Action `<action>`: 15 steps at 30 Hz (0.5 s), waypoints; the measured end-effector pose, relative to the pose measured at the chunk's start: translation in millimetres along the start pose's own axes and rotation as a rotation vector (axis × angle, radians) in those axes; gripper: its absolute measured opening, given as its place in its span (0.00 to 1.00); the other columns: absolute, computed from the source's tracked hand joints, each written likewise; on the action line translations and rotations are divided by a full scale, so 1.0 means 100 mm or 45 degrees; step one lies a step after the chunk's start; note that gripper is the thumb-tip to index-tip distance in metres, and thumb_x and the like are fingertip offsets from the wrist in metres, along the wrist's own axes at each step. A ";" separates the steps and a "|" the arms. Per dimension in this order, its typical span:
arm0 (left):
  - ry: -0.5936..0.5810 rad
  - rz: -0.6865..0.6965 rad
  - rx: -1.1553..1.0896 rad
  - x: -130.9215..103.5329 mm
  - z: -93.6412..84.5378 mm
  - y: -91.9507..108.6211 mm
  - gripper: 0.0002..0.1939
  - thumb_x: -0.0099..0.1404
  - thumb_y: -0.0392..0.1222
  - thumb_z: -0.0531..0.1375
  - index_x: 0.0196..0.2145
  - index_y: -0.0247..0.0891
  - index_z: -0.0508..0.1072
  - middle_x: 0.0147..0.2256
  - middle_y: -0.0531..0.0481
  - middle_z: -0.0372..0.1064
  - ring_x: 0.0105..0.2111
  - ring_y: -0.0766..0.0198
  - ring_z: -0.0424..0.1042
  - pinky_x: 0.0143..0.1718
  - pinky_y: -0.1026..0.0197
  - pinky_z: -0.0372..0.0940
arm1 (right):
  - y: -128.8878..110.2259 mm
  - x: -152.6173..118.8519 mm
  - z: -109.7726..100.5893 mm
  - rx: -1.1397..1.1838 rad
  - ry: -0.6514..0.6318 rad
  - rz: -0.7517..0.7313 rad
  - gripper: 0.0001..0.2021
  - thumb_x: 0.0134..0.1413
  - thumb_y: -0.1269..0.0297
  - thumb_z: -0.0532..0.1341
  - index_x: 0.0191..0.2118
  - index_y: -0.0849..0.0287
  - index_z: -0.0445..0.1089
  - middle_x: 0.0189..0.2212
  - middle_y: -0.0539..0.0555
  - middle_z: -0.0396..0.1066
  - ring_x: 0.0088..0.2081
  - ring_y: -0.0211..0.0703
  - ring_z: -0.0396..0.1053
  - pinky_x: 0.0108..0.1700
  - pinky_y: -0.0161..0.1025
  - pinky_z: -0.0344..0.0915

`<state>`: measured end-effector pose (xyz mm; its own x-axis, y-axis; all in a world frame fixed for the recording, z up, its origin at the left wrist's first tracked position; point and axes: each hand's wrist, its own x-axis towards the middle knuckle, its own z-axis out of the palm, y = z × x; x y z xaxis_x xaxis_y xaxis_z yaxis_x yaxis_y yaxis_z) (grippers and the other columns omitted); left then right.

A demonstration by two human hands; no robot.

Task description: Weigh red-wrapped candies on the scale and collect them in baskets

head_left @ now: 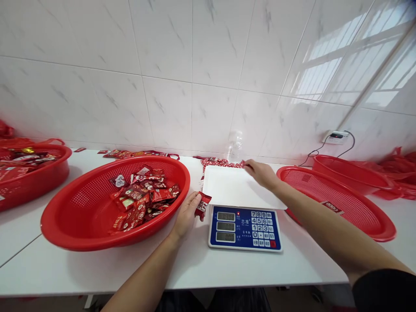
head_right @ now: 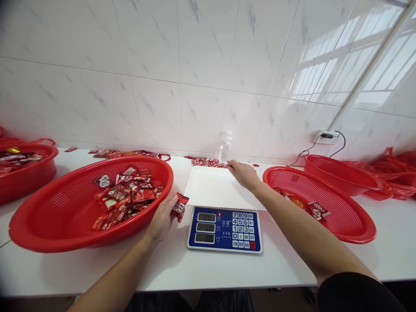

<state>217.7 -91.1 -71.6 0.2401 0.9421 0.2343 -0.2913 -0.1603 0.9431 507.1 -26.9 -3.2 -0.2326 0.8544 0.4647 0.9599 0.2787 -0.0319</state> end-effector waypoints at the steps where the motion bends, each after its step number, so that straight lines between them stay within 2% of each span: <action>1: -0.003 -0.006 -0.003 0.00 0.00 0.00 0.13 0.66 0.50 0.54 0.31 0.36 0.66 0.22 0.56 0.61 0.20 0.70 0.61 0.19 0.67 0.59 | 0.13 -0.08 -0.10 -0.021 0.044 0.070 0.13 0.66 0.57 0.47 0.46 0.56 0.65 0.36 0.55 0.75 0.34 0.45 0.72 0.32 0.36 0.58; 3: -0.011 -0.014 -0.012 -0.01 0.02 0.01 0.13 0.66 0.49 0.54 0.33 0.36 0.66 0.23 0.55 0.61 0.20 0.70 0.62 0.19 0.67 0.59 | 0.42 -0.27 -0.26 -0.099 0.153 0.250 0.15 0.64 0.54 0.49 0.48 0.55 0.65 0.36 0.55 0.75 0.34 0.46 0.72 0.29 0.36 0.56; 5: -0.017 -0.012 -0.026 -0.02 0.03 0.01 0.12 0.66 0.48 0.54 0.35 0.36 0.67 0.23 0.55 0.62 0.20 0.70 0.62 0.19 0.67 0.59 | 0.70 -0.50 -0.38 -0.177 0.193 0.377 0.19 0.64 0.52 0.48 0.52 0.55 0.65 0.37 0.58 0.76 0.33 0.47 0.72 0.26 0.36 0.55; 7: -0.020 0.001 -0.038 -0.04 0.05 0.02 0.11 0.66 0.48 0.54 0.35 0.36 0.67 0.24 0.54 0.62 0.21 0.70 0.62 0.20 0.67 0.59 | 0.95 -0.73 -0.42 -0.235 0.166 0.461 0.23 0.64 0.50 0.44 0.53 0.58 0.66 0.35 0.62 0.75 0.32 0.47 0.72 0.25 0.37 0.53; 10: -0.013 0.025 -0.034 -0.04 0.06 0.01 0.10 0.66 0.47 0.55 0.35 0.37 0.68 0.24 0.54 0.63 0.22 0.70 0.62 0.20 0.67 0.60 | 1.24 -1.02 -0.39 -0.296 0.040 0.539 0.27 0.64 0.48 0.41 0.51 0.61 0.69 0.36 0.63 0.75 0.34 0.47 0.73 0.26 0.38 0.54; 13: 0.024 0.050 0.022 -0.04 0.08 0.00 0.12 0.65 0.49 0.56 0.35 0.37 0.68 0.24 0.55 0.62 0.22 0.70 0.62 0.20 0.68 0.60 | 1.31 -1.20 -0.33 -0.292 -0.007 0.530 0.25 0.63 0.51 0.46 0.51 0.64 0.69 0.42 0.67 0.73 0.41 0.53 0.73 0.31 0.41 0.60; 15: 0.053 0.046 0.064 -0.06 0.11 -0.01 0.13 0.65 0.50 0.57 0.37 0.36 0.69 0.25 0.54 0.63 0.22 0.71 0.62 0.20 0.68 0.60 | 1.17 -1.26 -0.31 -0.257 0.072 0.490 0.24 0.63 0.53 0.48 0.51 0.65 0.69 0.45 0.68 0.72 0.46 0.56 0.71 0.35 0.43 0.62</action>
<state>226.8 -99.7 -71.3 0.1909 0.9467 0.2594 -0.2517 -0.2082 0.9451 653.9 -115.7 -38.5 0.1517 0.8521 0.5010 0.9876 -0.1516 -0.0411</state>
